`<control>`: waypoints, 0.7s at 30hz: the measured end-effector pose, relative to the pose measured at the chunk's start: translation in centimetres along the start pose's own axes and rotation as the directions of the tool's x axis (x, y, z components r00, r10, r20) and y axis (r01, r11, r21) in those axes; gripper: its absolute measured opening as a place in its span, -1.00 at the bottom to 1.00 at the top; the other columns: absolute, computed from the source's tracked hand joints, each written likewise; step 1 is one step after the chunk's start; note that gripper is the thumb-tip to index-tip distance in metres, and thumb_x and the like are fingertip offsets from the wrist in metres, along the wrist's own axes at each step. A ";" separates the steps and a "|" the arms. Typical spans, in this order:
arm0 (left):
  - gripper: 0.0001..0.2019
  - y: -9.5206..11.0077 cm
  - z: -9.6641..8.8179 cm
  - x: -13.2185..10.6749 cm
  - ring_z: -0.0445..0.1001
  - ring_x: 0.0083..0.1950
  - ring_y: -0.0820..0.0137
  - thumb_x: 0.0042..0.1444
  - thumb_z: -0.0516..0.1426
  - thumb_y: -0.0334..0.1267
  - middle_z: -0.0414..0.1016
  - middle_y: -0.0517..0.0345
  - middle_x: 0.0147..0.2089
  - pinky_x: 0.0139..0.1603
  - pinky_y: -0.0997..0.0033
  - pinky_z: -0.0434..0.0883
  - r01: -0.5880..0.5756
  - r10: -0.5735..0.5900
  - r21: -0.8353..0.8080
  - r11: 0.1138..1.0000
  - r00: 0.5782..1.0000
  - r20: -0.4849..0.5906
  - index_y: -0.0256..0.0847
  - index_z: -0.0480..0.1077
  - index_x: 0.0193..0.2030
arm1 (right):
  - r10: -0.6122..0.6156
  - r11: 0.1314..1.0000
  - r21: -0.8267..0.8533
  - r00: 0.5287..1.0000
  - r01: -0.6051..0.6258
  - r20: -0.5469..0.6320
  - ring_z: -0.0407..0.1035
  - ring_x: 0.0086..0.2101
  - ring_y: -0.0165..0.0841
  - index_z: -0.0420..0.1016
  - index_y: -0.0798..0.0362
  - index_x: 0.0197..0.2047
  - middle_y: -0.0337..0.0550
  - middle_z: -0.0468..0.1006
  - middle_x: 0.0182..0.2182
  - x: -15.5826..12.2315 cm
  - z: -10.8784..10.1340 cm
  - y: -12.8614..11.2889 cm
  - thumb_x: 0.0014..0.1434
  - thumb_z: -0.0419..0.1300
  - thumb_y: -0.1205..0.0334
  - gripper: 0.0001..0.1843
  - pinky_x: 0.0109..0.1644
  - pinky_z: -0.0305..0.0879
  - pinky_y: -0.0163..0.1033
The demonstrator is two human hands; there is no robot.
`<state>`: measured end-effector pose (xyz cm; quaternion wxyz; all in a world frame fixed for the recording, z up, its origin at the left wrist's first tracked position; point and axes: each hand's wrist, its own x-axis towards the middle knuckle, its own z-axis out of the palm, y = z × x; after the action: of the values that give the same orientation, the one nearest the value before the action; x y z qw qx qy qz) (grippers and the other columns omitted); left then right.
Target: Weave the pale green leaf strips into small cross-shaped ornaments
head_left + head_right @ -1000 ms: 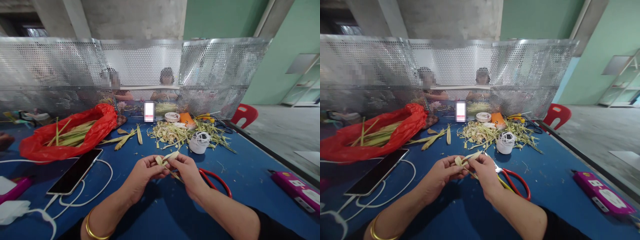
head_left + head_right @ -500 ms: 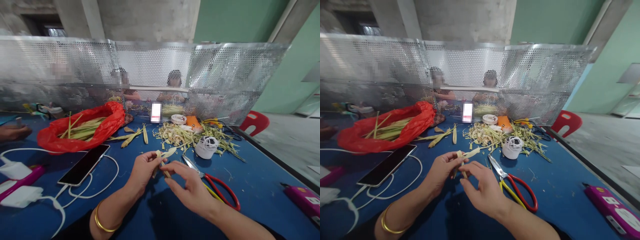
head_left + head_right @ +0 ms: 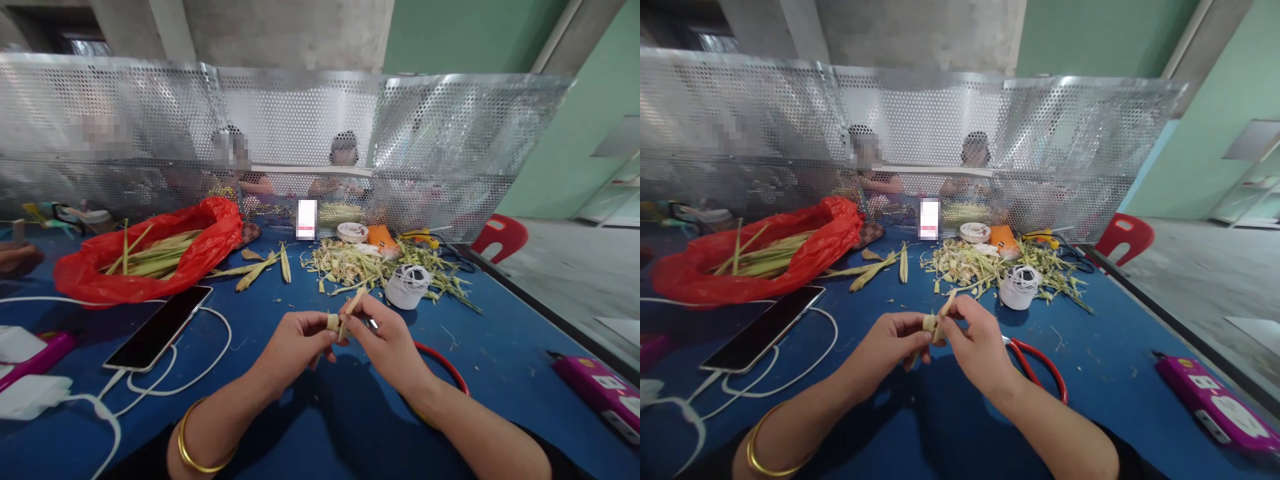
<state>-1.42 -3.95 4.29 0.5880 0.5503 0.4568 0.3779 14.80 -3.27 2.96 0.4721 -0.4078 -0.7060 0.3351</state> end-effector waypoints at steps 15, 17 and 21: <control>-0.64 -0.8 0.4 0.4 0.39 -0.54 0.47 -0.17 0.31 -0.16 0.49 0.17 -0.50 -0.63 0.59 0.22 0.002 -0.011 -0.062 0.998 0.988 -0.152 -0.28 0.52 -0.21 | 0.235 0.971 -0.038 0.970 -0.238 -0.069 0.18 -0.57 -0.44 0.38 0.05 -0.50 -0.31 0.32 -0.63 0.4 0.8 1.5 0.11 0.16 0.05 -0.72 -0.52 0.09 -0.34; -0.62 -0.6 0.4 0.5 0.35 -0.57 0.50 -0.19 0.32 -0.13 0.46 0.19 -0.55 -0.64 0.60 0.19 0.011 -0.032 -0.110 0.994 0.980 -0.196 -0.30 0.52 -0.21 | 0.297 0.954 0.040 0.955 -0.296 -0.010 0.18 -0.62 -0.46 0.38 0.05 -0.45 -0.33 0.34 -0.63 0.5 0.7 1.7 0.13 0.14 0.01 -0.72 -0.56 0.09 -0.35; -0.64 -0.6 -0.2 0.7 0.30 -0.57 0.55 -0.15 0.31 -0.11 0.40 0.22 -0.57 -0.63 0.62 0.15 0.009 -0.052 -0.192 0.981 0.973 -0.224 -0.30 0.53 -0.23 | 0.331 0.910 0.210 0.931 -0.358 0.154 0.18 -0.68 -0.50 0.34 0.04 -0.35 -0.35 0.40 -0.61 1.1 -0.3 0.9 0.15 0.11 -0.08 -0.67 -0.57 0.10 -0.36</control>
<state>-1.46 -3.26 3.58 0.5873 0.4375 0.4915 0.4713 15.04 -1.84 2.73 0.4089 -0.4475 -0.6042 0.5172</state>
